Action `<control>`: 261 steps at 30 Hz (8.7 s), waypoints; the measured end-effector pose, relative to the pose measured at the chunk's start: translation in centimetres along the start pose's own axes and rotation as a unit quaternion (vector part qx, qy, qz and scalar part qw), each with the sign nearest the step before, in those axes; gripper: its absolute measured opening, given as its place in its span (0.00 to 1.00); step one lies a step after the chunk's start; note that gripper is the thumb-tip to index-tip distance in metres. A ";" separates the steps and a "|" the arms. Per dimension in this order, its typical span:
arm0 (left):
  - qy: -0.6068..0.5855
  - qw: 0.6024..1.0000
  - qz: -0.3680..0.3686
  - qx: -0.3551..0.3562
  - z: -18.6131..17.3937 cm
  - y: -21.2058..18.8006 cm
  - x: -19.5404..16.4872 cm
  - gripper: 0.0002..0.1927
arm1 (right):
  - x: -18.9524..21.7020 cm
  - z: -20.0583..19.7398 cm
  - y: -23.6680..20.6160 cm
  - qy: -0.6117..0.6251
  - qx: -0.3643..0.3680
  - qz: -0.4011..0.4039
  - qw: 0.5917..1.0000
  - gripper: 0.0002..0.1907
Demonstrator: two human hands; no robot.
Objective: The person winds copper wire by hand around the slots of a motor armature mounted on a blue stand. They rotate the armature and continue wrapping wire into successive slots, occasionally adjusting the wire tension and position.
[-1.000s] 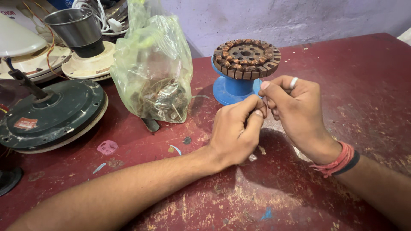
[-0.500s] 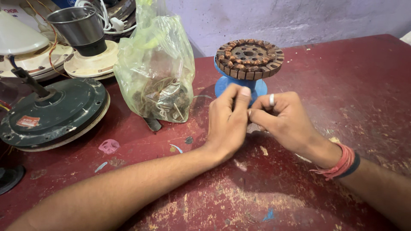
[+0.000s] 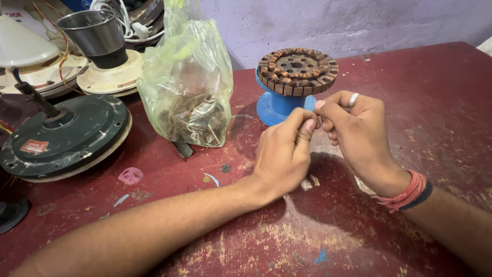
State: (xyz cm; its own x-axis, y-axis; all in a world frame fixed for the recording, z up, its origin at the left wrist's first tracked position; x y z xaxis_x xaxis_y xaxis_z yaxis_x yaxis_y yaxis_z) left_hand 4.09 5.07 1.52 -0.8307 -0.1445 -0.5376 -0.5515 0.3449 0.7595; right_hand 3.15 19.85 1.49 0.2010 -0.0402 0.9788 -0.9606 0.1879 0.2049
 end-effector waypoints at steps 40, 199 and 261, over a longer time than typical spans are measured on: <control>0.009 0.994 -0.046 -0.095 -0.6 0.0 3.1 0.20 | -2.1 2.2 -0.5 -0.235 0.156 -0.044 0.958 0.07; 0.038 0.978 0.055 -0.196 -2.3 -0.5 0.1 0.13 | -0.5 0.8 -0.5 -0.125 0.068 -0.034 0.989 0.13; -0.023 0.997 -0.067 0.028 0.5 -0.5 1.2 0.10 | 0.3 -0.5 -0.2 -0.027 -0.025 -0.032 0.999 0.07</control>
State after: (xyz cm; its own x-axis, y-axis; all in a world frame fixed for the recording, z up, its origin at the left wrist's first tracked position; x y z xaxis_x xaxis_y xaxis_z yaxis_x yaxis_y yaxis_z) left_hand 3.40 5.19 0.34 -0.7452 -0.1503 -0.6497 -0.6508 0.3764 0.6593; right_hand 3.53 20.32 1.70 0.2497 -0.1062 0.9625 -0.9350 0.2321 0.2682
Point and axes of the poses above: each hand's wrist, its own y-axis towards the middle knuckle, its own z-axis out of the palm, x = y × z, the point moved 5 cm from there along y, towards the middle knuckle, and after that the axes turned 10 degrees about z, right-handed, at the moved point
